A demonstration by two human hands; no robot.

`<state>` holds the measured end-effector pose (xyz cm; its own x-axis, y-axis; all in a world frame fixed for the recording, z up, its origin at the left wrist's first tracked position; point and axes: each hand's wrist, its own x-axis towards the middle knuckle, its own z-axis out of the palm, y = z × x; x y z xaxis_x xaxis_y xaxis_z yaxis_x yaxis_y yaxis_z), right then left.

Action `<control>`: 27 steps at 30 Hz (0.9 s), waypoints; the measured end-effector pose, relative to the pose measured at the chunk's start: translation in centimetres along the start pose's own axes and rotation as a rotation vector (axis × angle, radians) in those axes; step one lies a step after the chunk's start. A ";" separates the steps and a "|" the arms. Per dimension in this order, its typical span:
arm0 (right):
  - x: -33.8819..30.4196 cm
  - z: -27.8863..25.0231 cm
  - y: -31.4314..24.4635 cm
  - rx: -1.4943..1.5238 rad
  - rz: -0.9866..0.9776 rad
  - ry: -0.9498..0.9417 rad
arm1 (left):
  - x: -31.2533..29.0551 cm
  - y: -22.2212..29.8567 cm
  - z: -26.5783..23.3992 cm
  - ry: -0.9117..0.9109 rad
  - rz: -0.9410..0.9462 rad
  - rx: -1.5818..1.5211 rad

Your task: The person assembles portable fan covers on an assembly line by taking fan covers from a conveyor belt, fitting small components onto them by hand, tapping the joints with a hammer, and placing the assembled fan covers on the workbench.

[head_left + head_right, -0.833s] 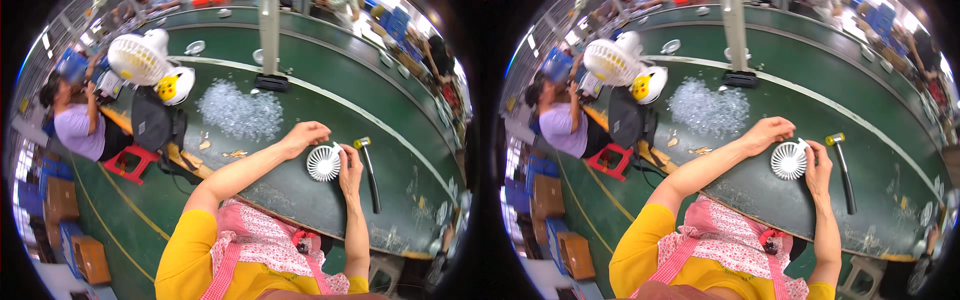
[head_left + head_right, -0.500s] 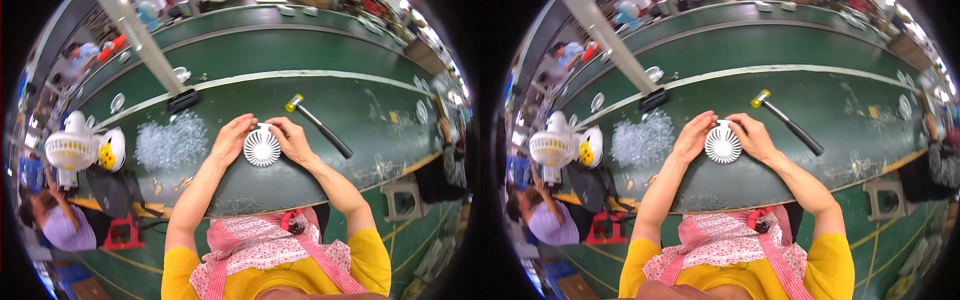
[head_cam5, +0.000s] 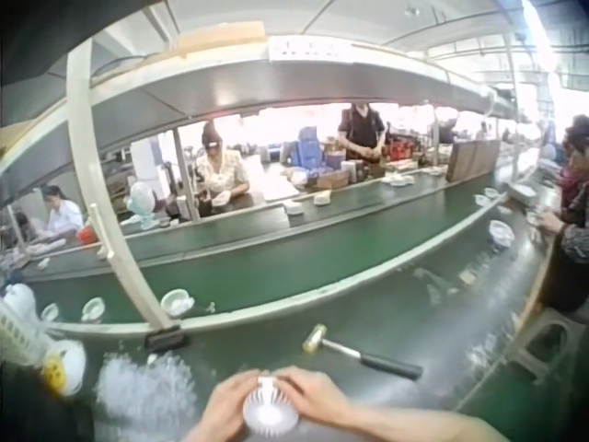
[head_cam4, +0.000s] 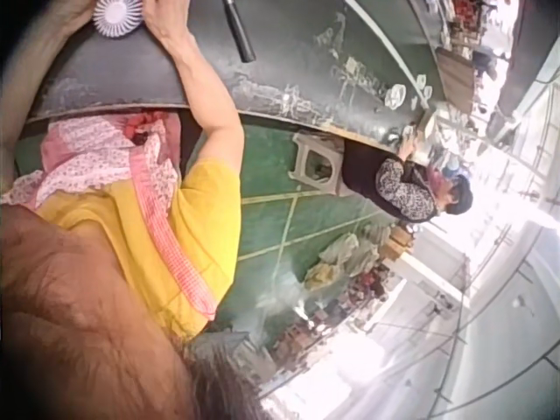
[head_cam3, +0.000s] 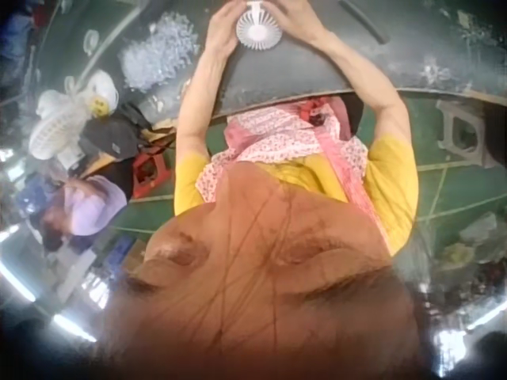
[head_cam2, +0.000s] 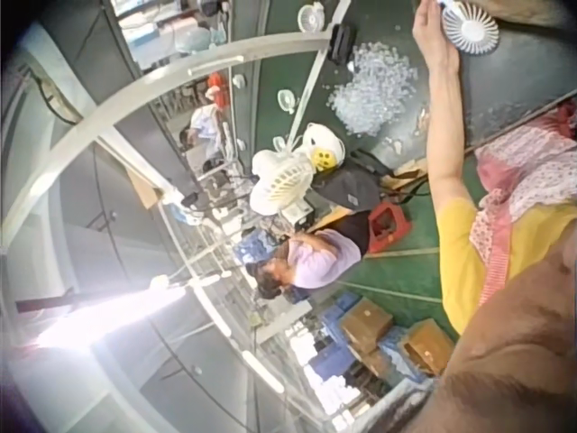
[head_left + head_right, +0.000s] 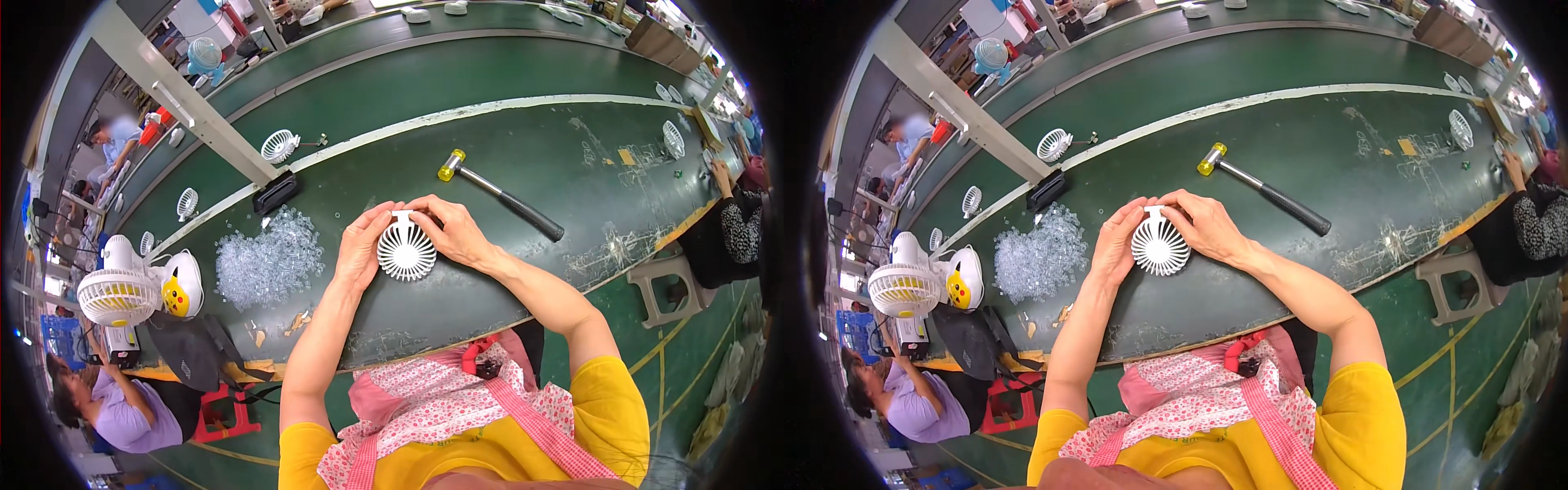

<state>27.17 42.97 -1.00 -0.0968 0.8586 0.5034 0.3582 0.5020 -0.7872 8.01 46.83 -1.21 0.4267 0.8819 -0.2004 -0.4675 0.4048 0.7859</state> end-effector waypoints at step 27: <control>5.7 -2.4 2.9 0.297 0.132 0.350 | 2.2 -2.4 1.1 0.139 0.497 0.429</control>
<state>29.94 49.10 0.43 0.2681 0.8561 0.4419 0.0602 0.4429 -0.8945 10.91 47.52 -2.89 0.1229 0.9731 0.1948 -0.2213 -0.1645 0.9612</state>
